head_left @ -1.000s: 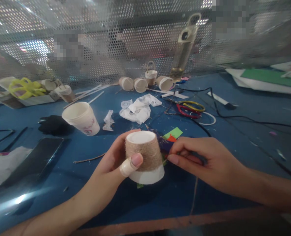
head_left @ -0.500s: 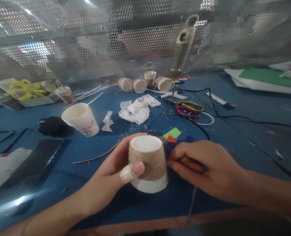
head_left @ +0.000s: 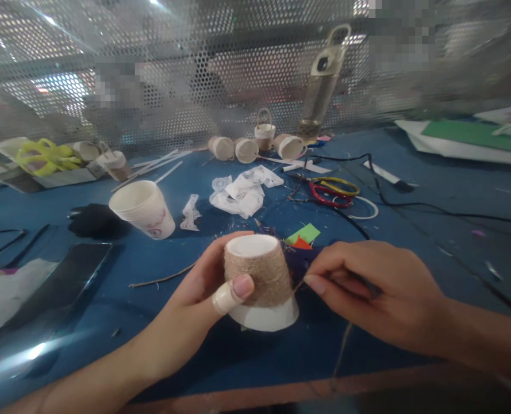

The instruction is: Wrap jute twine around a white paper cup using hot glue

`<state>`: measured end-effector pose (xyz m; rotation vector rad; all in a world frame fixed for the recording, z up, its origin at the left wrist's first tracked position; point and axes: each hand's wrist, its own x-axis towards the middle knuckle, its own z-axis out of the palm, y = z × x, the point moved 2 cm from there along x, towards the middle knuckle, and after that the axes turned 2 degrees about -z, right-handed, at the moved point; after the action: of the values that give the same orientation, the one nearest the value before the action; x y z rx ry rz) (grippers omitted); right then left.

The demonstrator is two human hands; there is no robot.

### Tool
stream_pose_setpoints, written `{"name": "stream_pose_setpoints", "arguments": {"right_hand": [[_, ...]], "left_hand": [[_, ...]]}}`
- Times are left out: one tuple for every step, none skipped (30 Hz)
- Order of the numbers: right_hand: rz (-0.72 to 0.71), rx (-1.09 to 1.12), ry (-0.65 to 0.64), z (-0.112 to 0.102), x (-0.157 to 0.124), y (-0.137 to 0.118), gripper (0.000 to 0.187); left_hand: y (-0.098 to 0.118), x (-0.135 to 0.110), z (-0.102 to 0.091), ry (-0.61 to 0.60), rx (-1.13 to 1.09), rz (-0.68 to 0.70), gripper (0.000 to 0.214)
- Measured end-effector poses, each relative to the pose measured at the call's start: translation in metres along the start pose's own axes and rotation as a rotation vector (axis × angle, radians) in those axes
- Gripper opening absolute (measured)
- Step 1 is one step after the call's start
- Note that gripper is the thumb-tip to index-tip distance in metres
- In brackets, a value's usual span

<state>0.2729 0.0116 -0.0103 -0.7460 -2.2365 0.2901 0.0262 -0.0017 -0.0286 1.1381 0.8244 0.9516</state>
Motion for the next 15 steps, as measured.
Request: {"name": "stream_pose_setpoints", "arguments": {"right_hand": [[-0.003, -0.007, 0.003, 0.0, 0.0, 0.0, 0.015], [-0.005, -0.01, 0.005, 0.0, 0.0, -0.001, 0.015], [-0.003, -0.011, 0.005, 0.0, 0.0, -0.001, 0.014], [0.001, -0.008, 0.002, 0.001, 0.0, -0.001, 0.014], [0.007, -0.003, -0.007, 0.002, 0.0, 0.0, 0.014], [0.013, 0.002, -0.019, 0.003, -0.001, 0.001, 0.015], [0.018, 0.007, -0.034, 0.004, -0.001, 0.002, 0.015], [0.019, 0.013, -0.048, 0.006, -0.001, 0.003, 0.015], [0.018, 0.016, -0.06, 0.007, -0.001, 0.004, 0.015], [0.016, 0.019, -0.07, 0.007, 0.0, 0.005, 0.014], [0.012, 0.021, -0.077, 0.008, 0.0, 0.006, 0.013], [0.004, 0.025, -0.082, 0.008, 0.0, 0.006, 0.012], [-0.006, 0.028, -0.085, 0.008, 0.001, 0.006, 0.012], [-0.02, 0.034, -0.083, 0.006, 0.002, 0.006, 0.01], [-0.033, 0.035, -0.073, 0.005, 0.002, 0.006, 0.009]], "left_hand": [[0.0, 0.0, 0.0, -0.015, -0.002, 0.009, 0.029], [-0.001, 0.0, -0.001, -0.028, -0.005, 0.02, 0.03], [-0.001, -0.001, -0.001, -0.035, -0.008, 0.028, 0.03], [-0.002, -0.001, -0.002, -0.036, -0.01, 0.033, 0.031], [-0.002, -0.001, -0.002, -0.036, -0.008, 0.034, 0.032], [-0.003, -0.002, -0.002, -0.032, -0.002, 0.03, 0.033], [-0.002, -0.002, -0.002, -0.029, 0.006, 0.024, 0.034], [-0.002, -0.002, -0.002, -0.018, 0.011, 0.017, 0.035], [-0.001, -0.002, -0.001, -0.003, 0.015, 0.006, 0.036], [0.0, -0.003, -0.001, 0.019, 0.015, -0.005, 0.037], [0.002, -0.003, 0.0, 0.048, 0.01, -0.018, 0.038], [0.003, -0.003, 0.0, 0.083, -0.003, -0.033, 0.04], [0.005, -0.003, -0.001, 0.123, -0.021, -0.052, 0.043], [0.007, -0.002, -0.001, 0.163, -0.047, -0.069, 0.048], [0.008, -0.002, -0.002, 0.2, -0.078, -0.08, 0.053]]}}
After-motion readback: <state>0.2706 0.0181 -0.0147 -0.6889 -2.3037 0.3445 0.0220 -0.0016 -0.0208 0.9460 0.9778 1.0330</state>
